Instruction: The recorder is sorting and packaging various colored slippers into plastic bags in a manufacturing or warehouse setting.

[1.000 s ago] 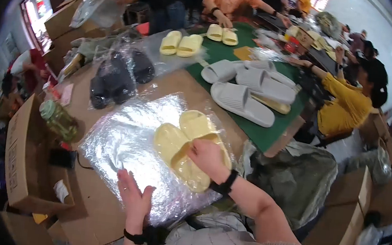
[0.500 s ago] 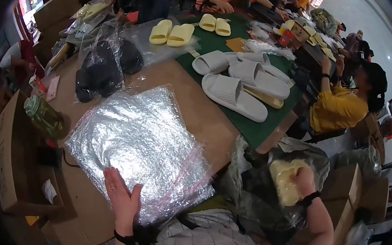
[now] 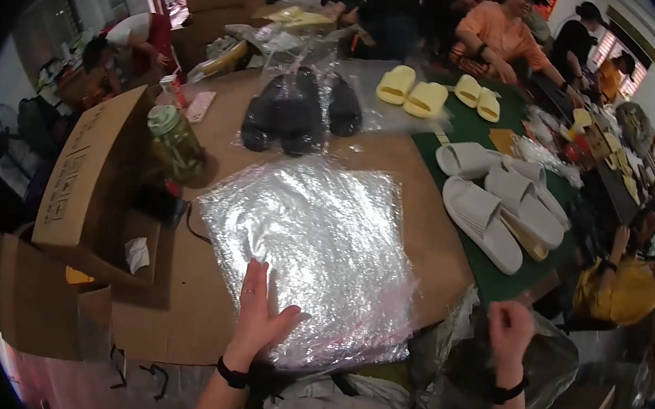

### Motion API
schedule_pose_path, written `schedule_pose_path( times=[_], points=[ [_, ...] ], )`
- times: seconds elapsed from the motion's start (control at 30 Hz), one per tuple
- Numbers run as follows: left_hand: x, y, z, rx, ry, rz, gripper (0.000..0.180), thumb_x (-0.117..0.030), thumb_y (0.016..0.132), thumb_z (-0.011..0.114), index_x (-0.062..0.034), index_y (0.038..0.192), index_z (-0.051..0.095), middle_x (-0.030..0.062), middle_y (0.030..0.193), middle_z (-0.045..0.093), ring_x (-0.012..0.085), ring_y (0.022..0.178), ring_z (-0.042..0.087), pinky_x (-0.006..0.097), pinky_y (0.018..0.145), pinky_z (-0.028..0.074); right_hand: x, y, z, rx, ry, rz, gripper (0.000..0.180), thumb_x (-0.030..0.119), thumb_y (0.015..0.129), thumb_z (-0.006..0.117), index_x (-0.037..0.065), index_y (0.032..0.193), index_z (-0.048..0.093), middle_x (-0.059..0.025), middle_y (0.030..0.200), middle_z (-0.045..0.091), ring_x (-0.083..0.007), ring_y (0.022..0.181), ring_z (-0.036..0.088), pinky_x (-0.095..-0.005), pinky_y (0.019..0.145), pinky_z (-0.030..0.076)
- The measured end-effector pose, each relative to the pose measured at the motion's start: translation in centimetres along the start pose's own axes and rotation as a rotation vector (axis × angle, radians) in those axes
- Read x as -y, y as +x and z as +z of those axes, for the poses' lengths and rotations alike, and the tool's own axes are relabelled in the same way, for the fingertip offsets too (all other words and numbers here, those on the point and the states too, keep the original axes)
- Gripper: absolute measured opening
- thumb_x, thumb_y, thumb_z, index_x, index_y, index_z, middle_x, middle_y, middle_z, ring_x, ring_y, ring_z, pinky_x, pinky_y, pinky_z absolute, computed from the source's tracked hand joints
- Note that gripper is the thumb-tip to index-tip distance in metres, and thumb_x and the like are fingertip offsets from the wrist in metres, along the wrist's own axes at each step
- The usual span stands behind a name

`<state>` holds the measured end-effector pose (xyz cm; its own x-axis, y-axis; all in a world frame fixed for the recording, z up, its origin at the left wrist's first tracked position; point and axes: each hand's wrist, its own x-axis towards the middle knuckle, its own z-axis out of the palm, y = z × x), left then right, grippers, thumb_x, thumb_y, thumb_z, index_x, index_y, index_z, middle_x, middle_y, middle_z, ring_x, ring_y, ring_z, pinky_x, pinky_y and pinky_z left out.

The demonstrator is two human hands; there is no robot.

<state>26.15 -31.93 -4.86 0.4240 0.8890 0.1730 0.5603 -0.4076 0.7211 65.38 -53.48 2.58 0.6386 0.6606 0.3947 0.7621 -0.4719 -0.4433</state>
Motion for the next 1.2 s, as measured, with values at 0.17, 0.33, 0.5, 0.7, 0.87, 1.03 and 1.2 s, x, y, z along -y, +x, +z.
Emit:
schedule_pose_path(
  times=[0.17,0.33,0.5,0.7,0.87,1.03,1.2],
  points=[
    [1.9,0.1,-2.4,-0.235,0.147,0.073,0.069,-0.024,0.080,0.079,-0.0001,0.137,0.049,0.0260,0.145,0.045,0.0442,0.139,0.036,0.053,0.112,0.032,9.2,5.0,8.9,0.418,0.600,-0.216,0.024,0.014,0.086,0.073,0.005,0.109,0.071,-0.0125,0.094,0.068,-0.0223,0.081,0.065,-0.0308,0.070,0.051],
    [4.9,0.0,-2.8,-0.394,-0.017,-0.246,0.074,-0.025,0.082,0.079,0.0014,0.141,0.042,0.0251,0.127,0.058,0.0393,0.119,0.054,0.047,0.098,0.045,12.7,10.1,21.2,0.345,0.461,-0.466,0.045,0.033,0.087,0.073,0.001,0.119,0.065,-0.0177,0.100,0.069,-0.0353,0.094,0.066,-0.0435,0.083,0.053],
    [6.3,-0.4,-2.3,-0.328,-0.232,-0.392,0.079,-0.027,0.084,0.077,0.0041,0.144,0.036,0.0249,0.122,0.061,0.0349,0.111,0.061,0.042,0.092,0.050,15.1,11.5,23.0,0.643,0.089,-0.312,0.064,0.049,0.083,0.071,-0.005,0.115,0.064,-0.0233,0.106,0.069,-0.0399,0.102,0.065,-0.0458,0.088,0.052],
    [3.9,0.9,-2.8,-0.336,-0.088,-0.223,0.075,-0.024,0.084,0.074,0.0006,0.145,0.039,0.0265,0.127,0.059,0.0418,0.115,0.057,0.047,0.098,0.046,11.6,10.2,20.7,0.974,0.339,-0.029,0.048,0.038,0.078,0.073,-0.007,0.097,0.068,-0.0192,0.092,0.071,-0.0283,0.088,0.069,-0.0404,0.076,0.052],
    [3.2,2.1,-2.0,-0.211,0.065,-0.204,0.080,-0.027,0.081,0.076,0.0004,0.147,0.038,0.0302,0.130,0.056,0.0455,0.119,0.053,0.049,0.101,0.043,9.1,5.4,15.6,0.668,0.329,0.055,0.048,0.037,0.080,0.076,-0.004,0.102,0.066,-0.0211,0.093,0.067,-0.0346,0.086,0.065,-0.0422,0.077,0.051],
    [3.4,3.6,-1.2,-0.257,-0.035,-0.237,0.081,-0.024,0.081,0.076,0.0040,0.146,0.037,0.0312,0.138,0.049,0.0437,0.125,0.050,0.049,0.104,0.041,7.2,4.6,16.5,0.532,0.313,0.088,0.068,0.039,0.084,0.074,-0.005,0.131,0.050,-0.0312,0.132,0.049,-0.0445,0.117,0.052,-0.0460,0.094,0.046],
    [6.0,3.8,0.6,-0.295,-0.131,-0.270,0.070,-0.016,0.084,0.070,0.0063,0.143,0.040,0.0295,0.137,0.048,0.0425,0.127,0.049,0.046,0.105,0.041,10.2,6.4,22.1,0.523,0.385,-0.109,0.057,0.031,0.084,0.073,-0.008,0.123,0.055,-0.0294,0.107,0.065,-0.0451,0.101,0.062,-0.0474,0.090,0.049]
  ],
)
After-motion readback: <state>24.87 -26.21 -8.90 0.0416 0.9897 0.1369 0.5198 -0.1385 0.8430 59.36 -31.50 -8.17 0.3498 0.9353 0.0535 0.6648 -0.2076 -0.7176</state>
